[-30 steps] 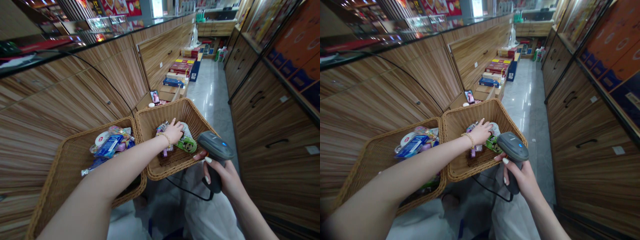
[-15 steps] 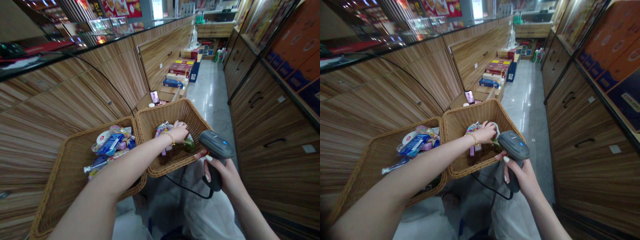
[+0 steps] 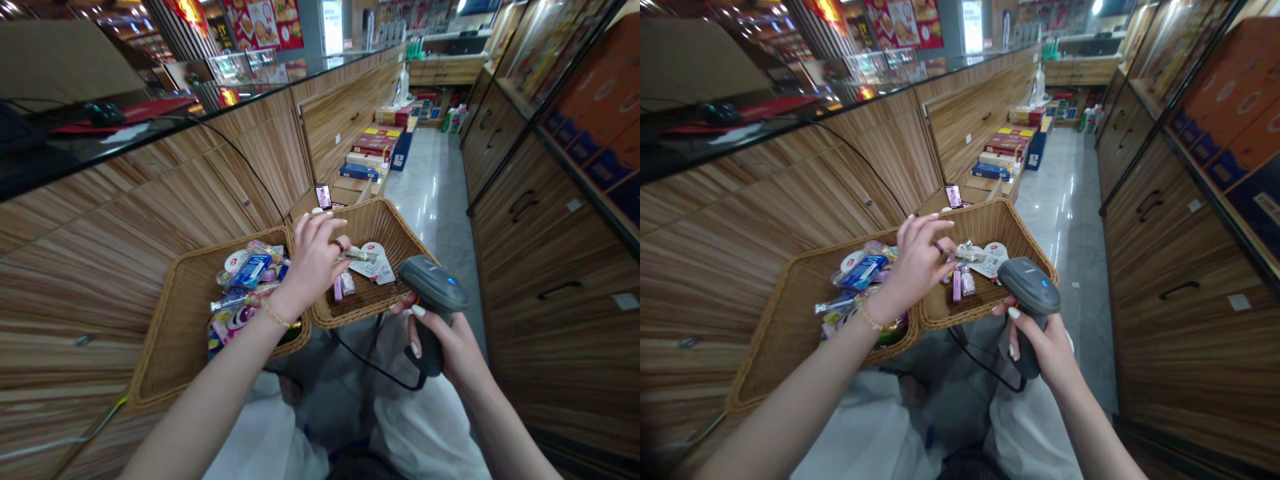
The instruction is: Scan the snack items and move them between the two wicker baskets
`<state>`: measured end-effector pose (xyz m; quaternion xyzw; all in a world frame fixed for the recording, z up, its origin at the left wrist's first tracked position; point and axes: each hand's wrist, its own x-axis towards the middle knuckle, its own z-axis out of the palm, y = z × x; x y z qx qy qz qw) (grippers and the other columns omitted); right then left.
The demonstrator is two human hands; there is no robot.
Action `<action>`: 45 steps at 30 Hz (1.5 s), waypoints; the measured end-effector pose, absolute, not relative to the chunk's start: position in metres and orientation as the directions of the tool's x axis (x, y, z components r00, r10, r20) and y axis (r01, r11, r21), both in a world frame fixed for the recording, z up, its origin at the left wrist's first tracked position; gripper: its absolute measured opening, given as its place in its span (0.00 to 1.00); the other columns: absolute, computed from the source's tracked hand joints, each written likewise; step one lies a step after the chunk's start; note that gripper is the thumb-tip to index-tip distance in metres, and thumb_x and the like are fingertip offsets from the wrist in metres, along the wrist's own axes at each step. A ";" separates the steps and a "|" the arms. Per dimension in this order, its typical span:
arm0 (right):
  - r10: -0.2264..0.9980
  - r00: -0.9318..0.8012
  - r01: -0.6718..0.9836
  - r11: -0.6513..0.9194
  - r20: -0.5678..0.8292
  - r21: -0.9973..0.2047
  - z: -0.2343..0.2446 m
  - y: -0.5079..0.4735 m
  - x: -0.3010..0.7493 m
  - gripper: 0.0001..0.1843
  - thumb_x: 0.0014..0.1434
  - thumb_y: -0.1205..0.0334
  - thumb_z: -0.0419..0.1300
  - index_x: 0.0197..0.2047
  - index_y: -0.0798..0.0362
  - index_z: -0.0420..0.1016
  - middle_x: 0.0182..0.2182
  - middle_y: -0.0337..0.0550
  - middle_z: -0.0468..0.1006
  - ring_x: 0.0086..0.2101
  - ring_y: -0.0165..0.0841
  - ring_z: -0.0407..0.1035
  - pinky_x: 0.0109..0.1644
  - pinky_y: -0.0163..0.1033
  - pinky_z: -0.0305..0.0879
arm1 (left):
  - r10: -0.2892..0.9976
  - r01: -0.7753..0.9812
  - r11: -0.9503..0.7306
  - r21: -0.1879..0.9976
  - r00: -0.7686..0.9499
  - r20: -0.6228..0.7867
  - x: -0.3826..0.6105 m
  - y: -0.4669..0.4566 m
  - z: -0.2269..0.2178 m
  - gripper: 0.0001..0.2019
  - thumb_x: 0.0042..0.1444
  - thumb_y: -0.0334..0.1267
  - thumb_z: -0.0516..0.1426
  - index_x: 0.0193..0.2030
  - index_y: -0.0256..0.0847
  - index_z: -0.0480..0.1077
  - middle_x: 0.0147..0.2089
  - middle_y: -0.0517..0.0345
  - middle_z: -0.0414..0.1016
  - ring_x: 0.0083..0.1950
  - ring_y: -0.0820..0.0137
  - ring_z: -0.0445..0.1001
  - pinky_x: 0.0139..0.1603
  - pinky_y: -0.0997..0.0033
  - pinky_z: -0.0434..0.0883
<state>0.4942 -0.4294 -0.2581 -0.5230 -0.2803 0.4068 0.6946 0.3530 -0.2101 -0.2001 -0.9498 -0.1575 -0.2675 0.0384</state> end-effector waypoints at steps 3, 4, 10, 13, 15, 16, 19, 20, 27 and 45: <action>0.881 0.472 -0.271 0.114 -0.029 -0.956 -0.256 -0.431 0.487 0.14 0.64 0.50 0.67 0.42 0.53 0.77 0.37 0.47 0.86 0.15 0.25 0.65 0.23 0.36 0.66 | 0.309 0.398 -0.917 -0.016 0.736 0.602 0.314 -0.222 -0.202 0.05 0.60 0.37 0.66 0.41 0.45 0.76 0.63 0.51 0.73 0.70 0.52 0.63 0.74 0.34 0.56; 0.888 0.459 -0.268 0.110 -0.026 -0.957 -0.256 -0.431 0.484 0.14 0.64 0.50 0.67 0.42 0.53 0.77 0.37 0.47 0.86 0.15 0.25 0.65 0.23 0.36 0.67 | 0.312 0.416 -0.909 -0.028 0.724 0.615 0.303 -0.224 -0.205 0.04 0.60 0.37 0.65 0.41 0.45 0.76 0.62 0.51 0.73 0.69 0.52 0.64 0.74 0.34 0.56; 0.918 0.397 -0.250 0.084 -0.023 -0.965 -0.254 -0.431 0.464 0.15 0.63 0.49 0.67 0.41 0.54 0.77 0.40 0.49 0.86 0.15 0.26 0.67 0.21 0.36 0.66 | 0.317 0.479 -0.870 -0.116 0.724 0.613 0.254 -0.224 -0.223 0.03 0.61 0.37 0.65 0.42 0.46 0.77 0.61 0.49 0.75 0.67 0.52 0.66 0.73 0.36 0.59; 0.933 0.360 -0.234 0.061 -0.028 -0.970 -0.252 -0.431 0.457 0.15 0.63 0.49 0.66 0.40 0.53 0.78 0.38 0.49 0.86 0.15 0.27 0.67 0.20 0.36 0.66 | 0.347 0.502 -0.857 -0.118 0.730 0.589 0.241 -0.222 -0.230 0.03 0.61 0.36 0.63 0.42 0.46 0.78 0.61 0.49 0.75 0.67 0.52 0.66 0.72 0.37 0.59; 0.937 0.349 -0.231 0.052 -0.033 -0.972 -0.252 -0.431 0.454 0.16 0.63 0.48 0.67 0.39 0.53 0.77 0.38 0.49 0.86 0.14 0.27 0.67 0.20 0.36 0.67 | 0.369 0.515 -0.850 -0.110 0.731 0.573 0.236 -0.223 -0.234 0.03 0.62 0.37 0.63 0.42 0.46 0.78 0.62 0.49 0.74 0.67 0.52 0.66 0.72 0.38 0.59; 0.935 0.353 -0.234 0.054 -0.033 -0.971 -0.251 -0.431 0.454 0.16 0.62 0.47 0.67 0.39 0.53 0.77 0.38 0.49 0.86 0.14 0.27 0.67 0.20 0.36 0.67 | 0.375 0.515 -0.851 -0.104 0.734 0.566 0.234 -0.224 -0.236 0.04 0.61 0.37 0.64 0.43 0.46 0.78 0.62 0.49 0.75 0.67 0.52 0.66 0.72 0.38 0.59; 0.932 0.361 -0.252 0.065 -0.031 -0.965 -0.251 -0.430 0.452 0.17 0.61 0.47 0.68 0.40 0.54 0.76 0.38 0.49 0.86 0.14 0.26 0.66 0.19 0.36 0.67 | 0.385 0.501 -0.861 -0.082 0.749 0.539 0.231 -0.228 -0.238 0.07 0.60 0.36 0.64 0.45 0.47 0.79 0.62 0.48 0.75 0.67 0.51 0.66 0.72 0.37 0.58; 0.934 0.355 -0.257 0.064 -0.032 -0.964 -0.252 -0.430 0.452 0.18 0.62 0.47 0.68 0.41 0.54 0.76 0.38 0.49 0.86 0.14 0.26 0.66 0.19 0.36 0.67 | 0.387 0.499 -0.863 -0.080 0.755 0.529 0.231 -0.229 -0.238 0.08 0.60 0.36 0.64 0.46 0.47 0.80 0.62 0.49 0.75 0.67 0.51 0.66 0.72 0.37 0.58; 0.950 0.311 -0.229 0.039 -0.035 -0.973 -0.250 -0.427 0.443 0.19 0.62 0.46 0.68 0.39 0.55 0.78 0.35 0.47 0.85 0.14 0.25 0.66 0.19 0.34 0.65 | 0.394 0.484 -0.873 -0.062 0.775 0.493 0.227 -0.229 -0.235 0.13 0.60 0.39 0.66 0.52 0.47 0.80 0.64 0.46 0.73 0.68 0.50 0.65 0.72 0.36 0.57; 0.950 0.306 -0.247 0.014 -0.065 -0.969 -0.245 -0.427 0.436 0.21 0.60 0.43 0.69 0.39 0.55 0.77 0.36 0.47 0.85 0.14 0.24 0.66 0.20 0.33 0.65 | 0.804 0.798 -0.508 0.324 0.304 0.511 0.238 -0.260 -0.256 0.17 0.66 0.52 0.59 0.32 0.43 0.77 0.41 0.51 0.77 0.47 0.54 0.72 0.51 0.51 0.64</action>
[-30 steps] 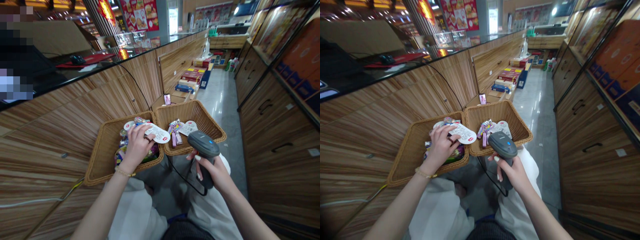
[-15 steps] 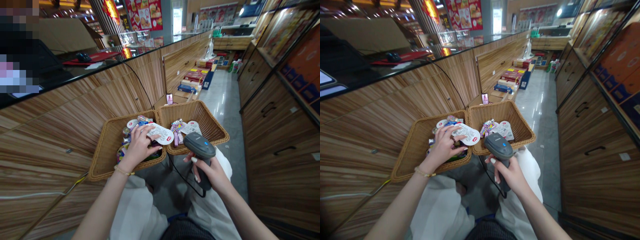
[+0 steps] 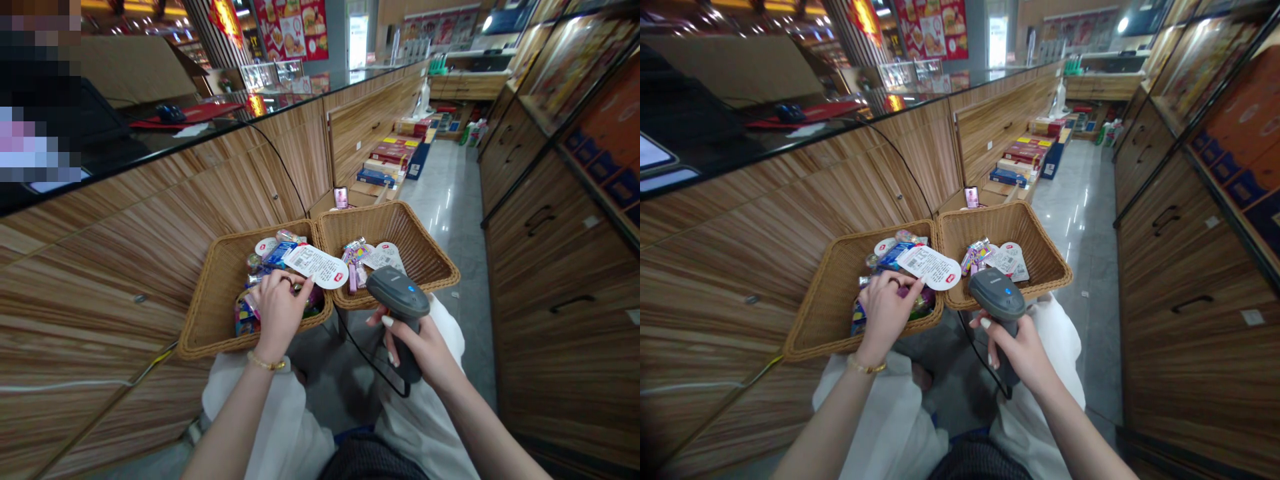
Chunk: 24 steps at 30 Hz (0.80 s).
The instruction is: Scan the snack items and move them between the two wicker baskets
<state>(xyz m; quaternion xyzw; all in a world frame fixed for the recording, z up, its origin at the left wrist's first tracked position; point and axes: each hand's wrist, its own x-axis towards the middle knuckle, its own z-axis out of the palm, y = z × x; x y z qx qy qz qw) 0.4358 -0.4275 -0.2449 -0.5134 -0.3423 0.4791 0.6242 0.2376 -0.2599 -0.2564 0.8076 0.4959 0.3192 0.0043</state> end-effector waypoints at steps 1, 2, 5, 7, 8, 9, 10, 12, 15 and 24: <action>0.950 0.306 -0.246 0.014 -0.064 -0.969 -0.245 -0.427 0.435 0.22 0.60 0.43 0.69 0.39 0.55 0.77 0.36 0.47 0.85 0.14 0.24 0.66 0.20 0.33 0.65 | 0.823 0.804 -0.489 0.338 0.296 0.485 0.239 -0.259 -0.259 0.18 0.66 0.53 0.59 0.32 0.43 0.78 0.41 0.51 0.78 0.47 0.54 0.72 0.50 0.52 0.64; 0.951 0.302 -0.245 0.013 -0.064 -0.970 -0.245 -0.427 0.435 0.22 0.60 0.42 0.69 0.39 0.55 0.77 0.34 0.47 0.85 0.14 0.24 0.65 0.20 0.34 0.65 | 0.837 0.805 -0.476 0.354 0.291 0.463 0.240 -0.258 -0.262 0.19 0.66 0.54 0.58 0.32 0.43 0.78 0.41 0.51 0.78 0.46 0.54 0.72 0.50 0.52 0.64; 0.958 0.279 -0.238 0.000 -0.068 -0.971 -0.245 -0.427 0.434 0.23 0.60 0.41 0.68 0.37 0.56 0.77 0.29 0.45 0.83 0.14 0.26 0.64 0.19 0.34 0.64 | 0.865 0.784 -0.447 0.430 0.258 0.430 0.244 -0.251 -0.267 0.19 0.65 0.54 0.59 0.31 0.42 0.78 0.40 0.50 0.79 0.46 0.55 0.73 0.49 0.54 0.65; 0.959 0.275 -0.234 -0.005 -0.072 -0.972 -0.244 -0.427 0.433 0.23 0.59 0.41 0.68 0.36 0.56 0.77 0.29 0.45 0.83 0.14 0.26 0.64 0.19 0.34 0.64 | 0.888 0.750 -0.424 0.508 0.235 0.396 0.246 -0.245 -0.270 0.17 0.62 0.53 0.60 0.30 0.42 0.78 0.39 0.51 0.79 0.44 0.57 0.73 0.49 0.56 0.66; 0.957 0.281 -0.233 -0.005 -0.073 -0.972 -0.243 -0.427 0.433 0.22 0.59 0.42 0.69 0.36 0.55 0.77 0.30 0.46 0.84 0.14 0.26 0.64 0.19 0.34 0.64 | 0.902 0.727 -0.407 0.553 0.227 0.367 0.247 -0.242 -0.270 0.16 0.61 0.52 0.61 0.30 0.42 0.78 0.38 0.52 0.79 0.43 0.58 0.74 0.48 0.57 0.67; 0.955 0.286 -0.231 -0.005 -0.073 -0.973 -0.243 -0.426 0.433 0.22 0.59 0.42 0.69 0.36 0.55 0.77 0.32 0.46 0.84 0.14 0.26 0.64 0.19 0.34 0.64 | 0.916 0.701 -0.388 0.598 0.222 0.333 0.248 -0.239 -0.270 0.15 0.60 0.50 0.62 0.30 0.42 0.78 0.37 0.53 0.78 0.42 0.59 0.74 0.48 0.58 0.68; 0.955 0.286 -0.228 -0.007 -0.073 -0.974 -0.243 -0.426 0.433 0.22 0.59 0.42 0.69 0.36 0.55 0.77 0.32 0.47 0.84 0.14 0.26 0.65 0.19 0.34 0.64 | 0.927 0.671 -0.370 0.642 0.223 0.301 0.249 -0.237 -0.270 0.13 0.59 0.49 0.62 0.31 0.42 0.78 0.37 0.53 0.78 0.41 0.61 0.74 0.48 0.59 0.68; 0.957 0.281 -0.220 -0.009 -0.073 -0.975 -0.242 -0.425 0.434 0.22 0.59 0.42 0.68 0.36 0.55 0.78 0.31 0.46 0.84 0.14 0.26 0.65 0.19 0.35 0.64 | 0.935 0.608 -0.354 0.711 0.233 0.267 0.251 -0.235 -0.267 0.11 0.58 0.46 0.62 0.32 0.41 0.78 0.37 0.55 0.78 0.40 0.63 0.74 0.48 0.60 0.69; 0.959 0.274 -0.219 -0.010 -0.072 -0.976 -0.239 -0.424 0.434 0.23 0.58 0.41 0.68 0.36 0.54 0.77 0.33 0.47 0.84 0.14 0.26 0.65 0.18 0.35 0.64 | 0.916 0.538 -0.401 0.741 0.249 0.314 0.257 -0.233 -0.259 0.09 0.58 0.44 0.62 0.32 0.41 0.76 0.39 0.55 0.77 0.41 0.63 0.74 0.49 0.59 0.70; 0.958 0.284 -0.193 0.028 -0.028 -0.981 -0.234 -0.418 0.434 0.21 0.59 0.43 0.68 0.36 0.54 0.76 0.35 0.47 0.85 0.14 0.26 0.66 0.20 0.35 0.66 | 0.746 0.352 -0.664 0.660 0.377 0.549 0.281 -0.215 -0.247 0.06 0.63 0.38 0.59 0.35 0.42 0.74 0.41 0.56 0.74 0.48 0.64 0.74 0.56 0.59 0.70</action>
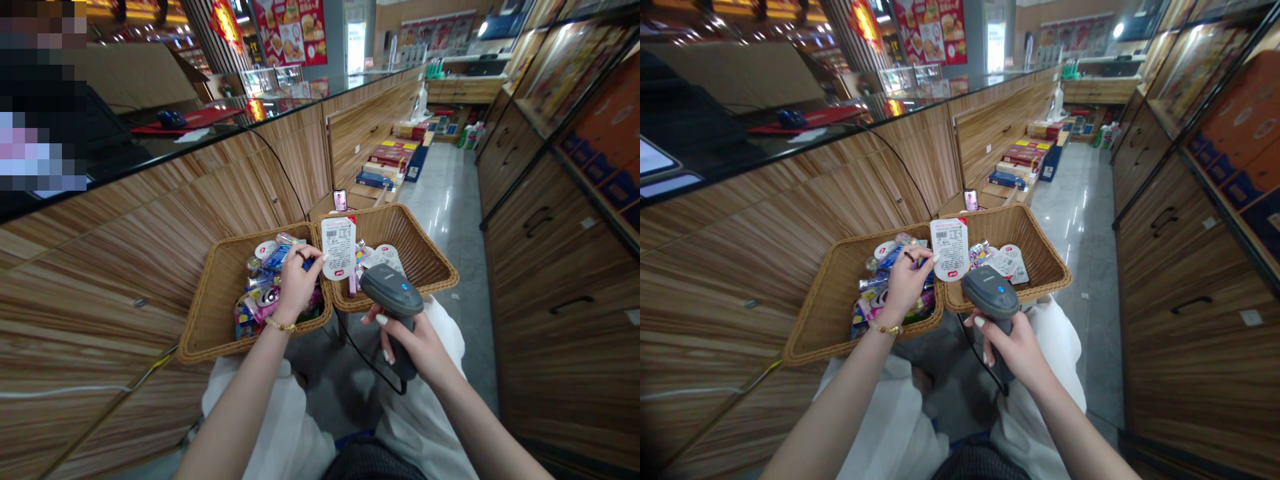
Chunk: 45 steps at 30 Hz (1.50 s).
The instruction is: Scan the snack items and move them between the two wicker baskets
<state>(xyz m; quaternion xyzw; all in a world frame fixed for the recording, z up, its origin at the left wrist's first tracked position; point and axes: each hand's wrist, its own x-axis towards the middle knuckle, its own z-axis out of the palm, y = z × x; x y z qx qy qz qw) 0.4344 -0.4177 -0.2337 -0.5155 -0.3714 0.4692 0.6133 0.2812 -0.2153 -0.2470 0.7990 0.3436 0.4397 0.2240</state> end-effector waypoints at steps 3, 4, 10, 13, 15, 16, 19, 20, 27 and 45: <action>0.954 0.298 -0.135 0.032 -0.010 -0.990 -0.236 -0.417 0.435 0.20 0.60 0.44 0.67 0.35 0.54 0.77 0.25 0.42 0.82 0.14 0.28 0.66 0.20 0.35 0.66 | 0.740 0.358 -0.671 0.649 0.375 0.558 0.283 -0.213 -0.253 0.06 0.63 0.38 0.60 0.35 0.42 0.75 0.46 0.53 0.74 0.52 0.62 0.74 0.61 0.55 0.70; 0.952 0.305 -0.105 0.023 -0.010 -0.994 -0.237 -0.417 0.435 0.20 0.60 0.44 0.66 0.35 0.55 0.78 0.20 0.40 0.78 0.14 0.29 0.66 0.20 0.35 0.66 | 0.740 0.365 -0.672 0.644 0.375 0.559 0.282 -0.213 -0.255 0.06 0.63 0.38 0.60 0.36 0.42 0.75 0.48 0.52 0.74 0.54 0.61 0.74 0.63 0.54 0.69; 0.915 0.404 0.090 -0.044 -0.004 -0.995 -0.245 -0.414 0.435 0.16 0.58 0.47 0.66 0.36 0.53 0.77 0.14 0.36 0.72 0.15 0.33 0.68 0.23 0.37 0.65 | 0.727 0.396 -0.687 0.609 0.394 0.563 0.279 -0.215 -0.259 0.06 0.64 0.40 0.60 0.36 0.42 0.76 0.63 0.47 0.71 0.66 0.59 0.70 0.71 0.47 0.64; 0.917 0.397 0.134 -0.036 0.020 -0.990 -0.246 -0.411 0.434 0.13 0.57 0.50 0.67 0.32 0.50 0.74 0.14 0.36 0.73 0.16 0.34 0.68 0.24 0.37 0.65 | 0.721 0.411 -0.693 0.592 0.400 0.566 0.278 -0.216 -0.259 0.06 0.64 0.41 0.61 0.37 0.43 0.76 0.68 0.48 0.68 0.71 0.57 0.66 0.73 0.44 0.62; 0.919 0.393 0.138 -0.031 0.026 -0.990 -0.246 -0.410 0.433 0.13 0.58 0.52 0.67 0.29 0.49 0.72 0.15 0.37 0.74 0.17 0.35 0.69 0.24 0.37 0.65 | 0.715 0.414 -0.699 0.583 0.404 0.570 0.278 -0.216 -0.260 0.06 0.65 0.41 0.61 0.38 0.43 0.76 0.69 0.48 0.68 0.73 0.57 0.64 0.74 0.43 0.60; 0.920 0.391 0.139 -0.029 0.028 -0.990 -0.246 -0.410 0.433 0.12 0.58 0.53 0.66 0.28 0.49 0.71 0.15 0.38 0.74 0.17 0.35 0.69 0.24 0.37 0.65 | 0.714 0.415 -0.701 0.581 0.406 0.571 0.278 -0.216 -0.260 0.06 0.65 0.40 0.61 0.38 0.43 0.76 0.69 0.48 0.68 0.73 0.57 0.64 0.74 0.43 0.60; 0.924 0.380 0.148 -0.015 0.042 -0.989 -0.246 -0.409 0.432 0.11 0.59 0.56 0.65 0.29 0.49 0.72 0.16 0.38 0.74 0.17 0.34 0.69 0.25 0.38 0.66 | 0.710 0.420 -0.704 0.572 0.412 0.571 0.278 -0.217 -0.260 0.06 0.65 0.40 0.61 0.37 0.43 0.76 0.69 0.48 0.68 0.72 0.57 0.65 0.74 0.43 0.60; 0.925 0.377 0.150 -0.010 0.047 -0.989 -0.246 -0.409 0.432 0.10 0.60 0.56 0.65 0.29 0.49 0.72 0.16 0.37 0.74 0.17 0.34 0.69 0.25 0.38 0.66 | 0.710 0.426 -0.704 0.568 0.413 0.570 0.278 -0.217 -0.260 0.06 0.65 0.40 0.61 0.37 0.43 0.76 0.69 0.48 0.68 0.72 0.57 0.65 0.74 0.43 0.60; 0.938 0.340 0.176 0.009 0.070 -0.984 -0.245 -0.410 0.431 0.15 0.62 0.55 0.63 0.25 0.49 0.70 0.15 0.39 0.74 0.17 0.34 0.69 0.26 0.38 0.67 | 0.704 0.438 -0.710 0.552 0.421 0.572 0.278 -0.215 -0.263 0.05 0.64 0.39 0.61 0.39 0.43 0.77 0.70 0.49 0.68 0.72 0.58 0.64 0.74 0.46 0.60; 0.917 0.398 0.107 -0.026 0.019 -0.994 -0.246 -0.419 0.432 0.18 0.59 0.46 0.63 0.36 0.54 0.76 0.15 0.37 0.73 0.16 0.33 0.69 0.23 0.36 0.67 | 0.674 0.474 -0.722 0.503 0.321 0.665 0.260 -0.218 -0.230 0.05 0.62 0.39 0.62 0.34 0.44 0.76 0.63 0.51 0.73 0.66 0.56 0.69 0.72 0.46 0.61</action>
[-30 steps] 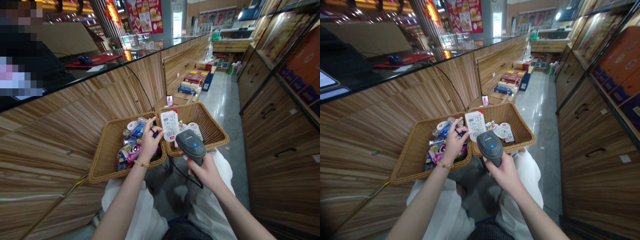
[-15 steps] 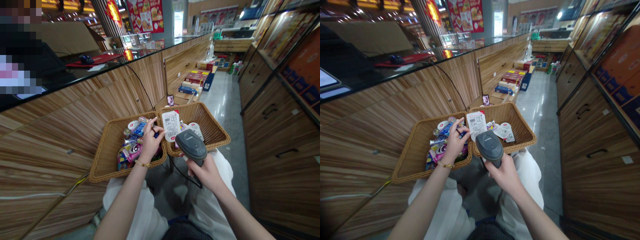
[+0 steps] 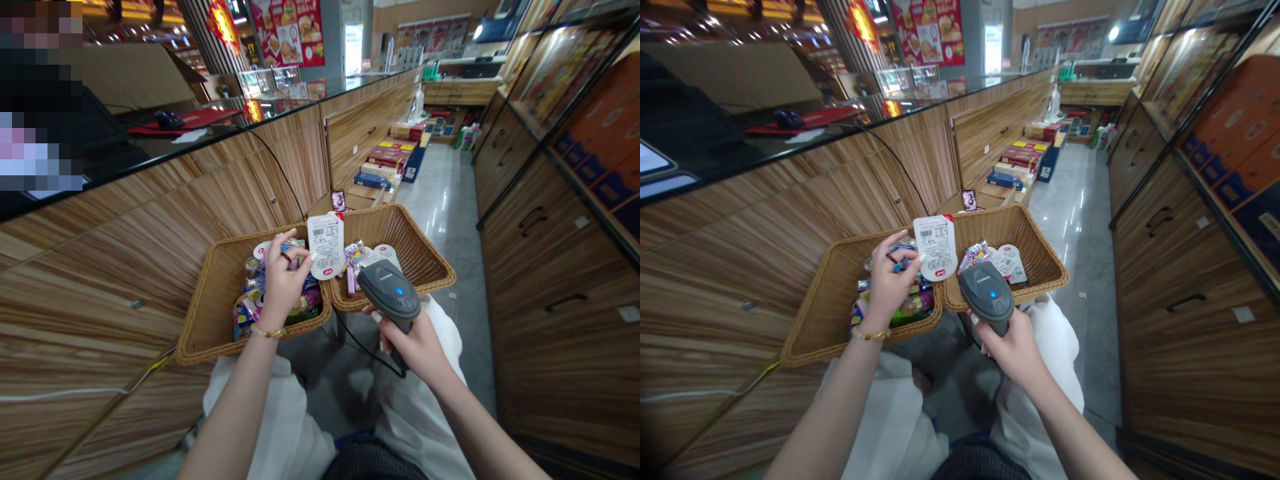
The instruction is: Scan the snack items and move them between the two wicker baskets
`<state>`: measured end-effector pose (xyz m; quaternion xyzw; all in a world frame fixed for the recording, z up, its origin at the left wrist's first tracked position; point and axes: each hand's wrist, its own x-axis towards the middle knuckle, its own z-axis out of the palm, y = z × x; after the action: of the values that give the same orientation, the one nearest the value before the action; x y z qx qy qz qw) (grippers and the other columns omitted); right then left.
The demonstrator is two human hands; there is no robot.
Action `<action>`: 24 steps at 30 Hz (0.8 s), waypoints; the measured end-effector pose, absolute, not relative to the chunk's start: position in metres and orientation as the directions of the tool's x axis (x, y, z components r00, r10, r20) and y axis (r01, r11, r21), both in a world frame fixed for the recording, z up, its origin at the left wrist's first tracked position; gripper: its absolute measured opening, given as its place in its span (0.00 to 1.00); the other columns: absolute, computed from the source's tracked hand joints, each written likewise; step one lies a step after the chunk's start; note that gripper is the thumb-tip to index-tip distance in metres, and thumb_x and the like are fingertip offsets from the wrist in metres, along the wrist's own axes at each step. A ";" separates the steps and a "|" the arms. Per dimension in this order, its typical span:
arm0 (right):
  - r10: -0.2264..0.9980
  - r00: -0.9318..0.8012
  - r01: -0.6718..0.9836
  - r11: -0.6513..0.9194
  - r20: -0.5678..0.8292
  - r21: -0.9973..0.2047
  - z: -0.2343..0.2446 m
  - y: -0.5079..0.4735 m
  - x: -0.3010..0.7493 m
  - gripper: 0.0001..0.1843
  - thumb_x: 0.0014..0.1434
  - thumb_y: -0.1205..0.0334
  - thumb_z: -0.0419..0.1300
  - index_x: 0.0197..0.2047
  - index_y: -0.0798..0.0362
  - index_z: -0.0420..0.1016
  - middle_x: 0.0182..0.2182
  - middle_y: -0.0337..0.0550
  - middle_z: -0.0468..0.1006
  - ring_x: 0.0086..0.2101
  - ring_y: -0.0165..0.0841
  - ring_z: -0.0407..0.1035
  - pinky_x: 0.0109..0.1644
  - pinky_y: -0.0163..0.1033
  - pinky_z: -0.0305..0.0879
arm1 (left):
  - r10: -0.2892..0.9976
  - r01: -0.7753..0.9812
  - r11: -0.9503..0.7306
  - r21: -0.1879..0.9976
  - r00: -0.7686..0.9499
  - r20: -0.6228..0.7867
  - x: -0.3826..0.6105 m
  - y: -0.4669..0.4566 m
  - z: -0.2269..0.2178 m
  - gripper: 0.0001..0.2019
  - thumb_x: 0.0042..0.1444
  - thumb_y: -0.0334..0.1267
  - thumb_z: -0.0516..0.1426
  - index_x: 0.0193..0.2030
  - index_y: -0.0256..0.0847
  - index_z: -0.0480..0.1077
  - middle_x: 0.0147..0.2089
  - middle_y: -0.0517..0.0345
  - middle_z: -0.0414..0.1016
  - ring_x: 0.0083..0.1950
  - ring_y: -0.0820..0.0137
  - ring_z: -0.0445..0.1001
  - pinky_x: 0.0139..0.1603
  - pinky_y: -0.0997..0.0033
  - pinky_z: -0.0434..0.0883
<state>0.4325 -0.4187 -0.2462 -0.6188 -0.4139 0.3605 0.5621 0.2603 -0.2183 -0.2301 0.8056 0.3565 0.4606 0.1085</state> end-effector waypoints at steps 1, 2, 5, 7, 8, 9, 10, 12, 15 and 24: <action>0.916 0.402 0.102 -0.027 0.017 -0.994 -0.246 -0.419 0.432 0.19 0.59 0.45 0.63 0.36 0.54 0.76 0.14 0.37 0.73 0.16 0.33 0.69 0.23 0.36 0.67 | 0.676 0.492 -0.714 0.498 0.299 0.673 0.253 -0.217 -0.223 0.05 0.61 0.39 0.63 0.34 0.44 0.76 0.62 0.51 0.74 0.65 0.57 0.69 0.71 0.47 0.62; 0.914 0.405 0.098 -0.028 0.014 -0.995 -0.246 -0.420 0.432 0.19 0.59 0.44 0.64 0.35 0.54 0.76 0.14 0.37 0.72 0.15 0.33 0.69 0.22 0.36 0.67 | 0.687 0.516 -0.694 0.502 0.267 0.676 0.244 -0.216 -0.216 0.06 0.62 0.40 0.62 0.34 0.44 0.76 0.61 0.52 0.75 0.65 0.57 0.70 0.70 0.48 0.63; 0.913 0.407 0.091 -0.031 0.009 -0.995 -0.245 -0.421 0.432 0.19 0.59 0.44 0.64 0.34 0.54 0.76 0.14 0.37 0.72 0.15 0.33 0.68 0.21 0.35 0.67 | 0.720 0.564 -0.623 0.542 0.143 0.679 0.213 -0.207 -0.202 0.07 0.62 0.42 0.62 0.34 0.43 0.75 0.60 0.51 0.76 0.64 0.57 0.71 0.71 0.48 0.62; 0.914 0.404 0.092 -0.031 0.009 -0.995 -0.244 -0.421 0.431 0.19 0.59 0.45 0.65 0.34 0.54 0.77 0.14 0.37 0.72 0.15 0.33 0.68 0.21 0.35 0.67 | 0.754 0.595 -0.558 0.578 0.074 0.652 0.191 -0.199 -0.199 0.08 0.61 0.44 0.62 0.35 0.43 0.74 0.58 0.51 0.76 0.63 0.56 0.72 0.71 0.46 0.62; 0.916 0.401 0.093 -0.031 0.009 -0.995 -0.244 -0.421 0.431 0.18 0.58 0.45 0.65 0.34 0.54 0.77 0.14 0.37 0.72 0.15 0.33 0.68 0.21 0.35 0.67 | 0.774 0.616 -0.522 0.590 0.051 0.632 0.181 -0.195 -0.199 0.09 0.61 0.46 0.61 0.35 0.44 0.74 0.56 0.51 0.77 0.62 0.55 0.72 0.70 0.45 0.62; 0.918 0.396 0.093 -0.032 0.008 -0.995 -0.243 -0.421 0.431 0.18 0.58 0.46 0.65 0.34 0.54 0.77 0.14 0.37 0.72 0.15 0.33 0.68 0.21 0.35 0.67 | 0.791 0.654 -0.478 0.587 0.030 0.611 0.172 -0.192 -0.201 0.10 0.61 0.47 0.61 0.35 0.44 0.74 0.54 0.49 0.77 0.61 0.53 0.72 0.70 0.43 0.62; 0.921 0.390 0.093 -0.033 0.006 -0.995 -0.242 -0.421 0.431 0.17 0.58 0.47 0.64 0.33 0.54 0.77 0.14 0.37 0.72 0.15 0.33 0.68 0.22 0.35 0.67 | 0.800 0.699 -0.434 0.568 0.009 0.601 0.164 -0.189 -0.203 0.11 0.61 0.48 0.61 0.35 0.44 0.74 0.53 0.47 0.76 0.62 0.50 0.71 0.70 0.40 0.61; 0.927 0.376 0.093 -0.037 0.001 -0.995 -0.241 -0.421 0.431 0.16 0.58 0.48 0.64 0.32 0.54 0.77 0.14 0.37 0.72 0.15 0.33 0.69 0.22 0.36 0.68 | 0.793 0.775 -0.374 0.509 -0.018 0.609 0.153 -0.187 -0.208 0.12 0.60 0.51 0.61 0.37 0.45 0.74 0.53 0.44 0.74 0.65 0.46 0.67 0.71 0.37 0.58; 0.932 0.364 0.084 -0.037 -0.004 -0.996 -0.240 -0.421 0.434 0.16 0.58 0.49 0.65 0.33 0.55 0.78 0.14 0.37 0.72 0.16 0.33 0.69 0.23 0.36 0.68 | 0.764 0.814 -0.368 0.450 -0.011 0.645 0.149 -0.190 -0.213 0.13 0.61 0.51 0.60 0.42 0.45 0.74 0.57 0.41 0.70 0.67 0.45 0.63 0.71 0.38 0.57; 0.870 0.484 0.037 0.083 0.091 -0.996 -0.251 -0.426 0.456 0.16 0.65 0.50 0.63 0.36 0.55 0.79 0.14 0.36 0.73 0.15 0.32 0.68 0.23 0.35 0.67 | 0.745 0.749 -0.567 0.343 0.289 0.601 0.217 -0.203 -0.207 0.12 0.65 0.45 0.59 0.49 0.44 0.77 0.61 0.47 0.69 0.67 0.51 0.64 0.71 0.44 0.60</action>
<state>0.4564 -0.4258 -0.2512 -0.5901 -0.3844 0.3320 0.6276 0.2173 -0.2034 -0.2073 0.8029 0.4653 0.3726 -0.0026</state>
